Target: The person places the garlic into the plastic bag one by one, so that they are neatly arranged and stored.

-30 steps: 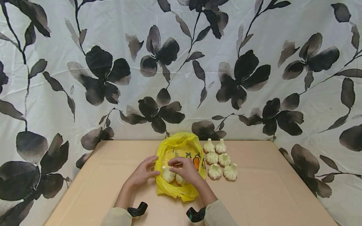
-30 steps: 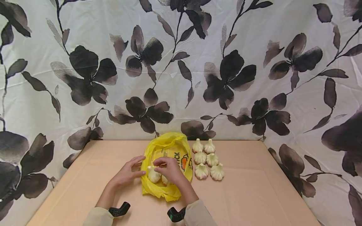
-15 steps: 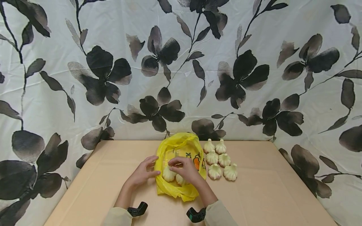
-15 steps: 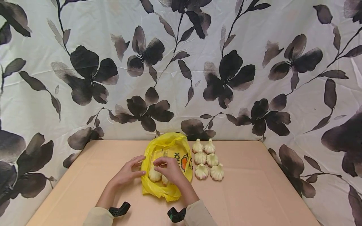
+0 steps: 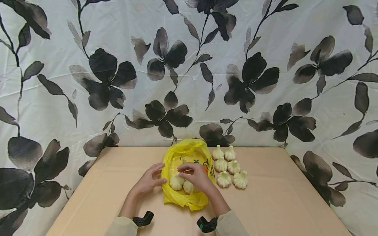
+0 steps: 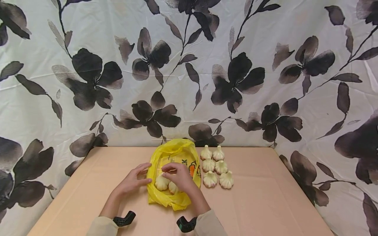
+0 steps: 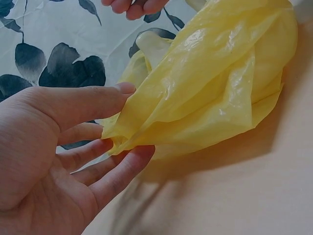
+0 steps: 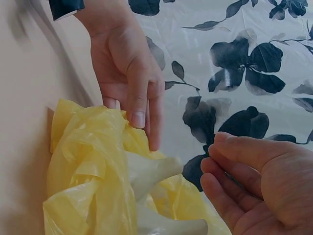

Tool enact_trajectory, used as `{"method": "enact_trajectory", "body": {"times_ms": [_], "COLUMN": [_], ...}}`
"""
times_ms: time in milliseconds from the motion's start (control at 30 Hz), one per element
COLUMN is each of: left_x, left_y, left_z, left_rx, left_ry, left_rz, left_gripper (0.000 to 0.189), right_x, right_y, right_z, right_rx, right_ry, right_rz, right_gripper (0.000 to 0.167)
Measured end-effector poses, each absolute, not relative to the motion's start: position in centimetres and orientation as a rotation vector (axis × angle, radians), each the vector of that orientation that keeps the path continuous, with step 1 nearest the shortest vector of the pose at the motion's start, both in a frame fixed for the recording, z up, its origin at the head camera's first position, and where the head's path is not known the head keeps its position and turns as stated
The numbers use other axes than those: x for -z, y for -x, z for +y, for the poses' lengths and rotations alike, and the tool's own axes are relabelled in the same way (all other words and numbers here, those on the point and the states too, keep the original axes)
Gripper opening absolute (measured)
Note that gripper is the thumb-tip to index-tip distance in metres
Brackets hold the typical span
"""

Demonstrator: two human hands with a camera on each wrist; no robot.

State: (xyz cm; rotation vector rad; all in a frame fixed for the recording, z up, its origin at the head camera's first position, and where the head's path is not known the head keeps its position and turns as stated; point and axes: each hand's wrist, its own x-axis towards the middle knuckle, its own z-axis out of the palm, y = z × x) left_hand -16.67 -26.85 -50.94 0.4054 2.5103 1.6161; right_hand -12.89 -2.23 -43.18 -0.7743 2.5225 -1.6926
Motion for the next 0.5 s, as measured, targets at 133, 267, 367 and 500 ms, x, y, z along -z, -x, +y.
{"method": "enact_trajectory", "body": {"times_ms": [133,267,367,500], "left_x": [51.1,51.2,51.3,51.4], "left_y": [16.9,17.3,17.5,17.7], "left_z": [-26.5,-26.3,-26.1,-25.8], "left_rx": [-1.623,-1.632,-1.639,-1.648], "left_ry": [-0.39,-0.382,-0.371,-0.354], "left_rz": [2.513,2.522,2.526,2.529], "left_gripper": [0.07,0.07,0.071,0.071], "right_x": [43.1,43.0,43.1,43.2], "right_y": [13.3,13.7,14.0,14.4], "right_z": [-1.5,-0.9,-0.4,0.2], "right_rx": [1.685,1.686,1.695,1.7], "right_ry": [0.771,0.766,0.777,0.8], "right_rz": [2.533,2.537,2.527,2.516], "right_gripper": [0.019,0.018,0.019,0.019]}}
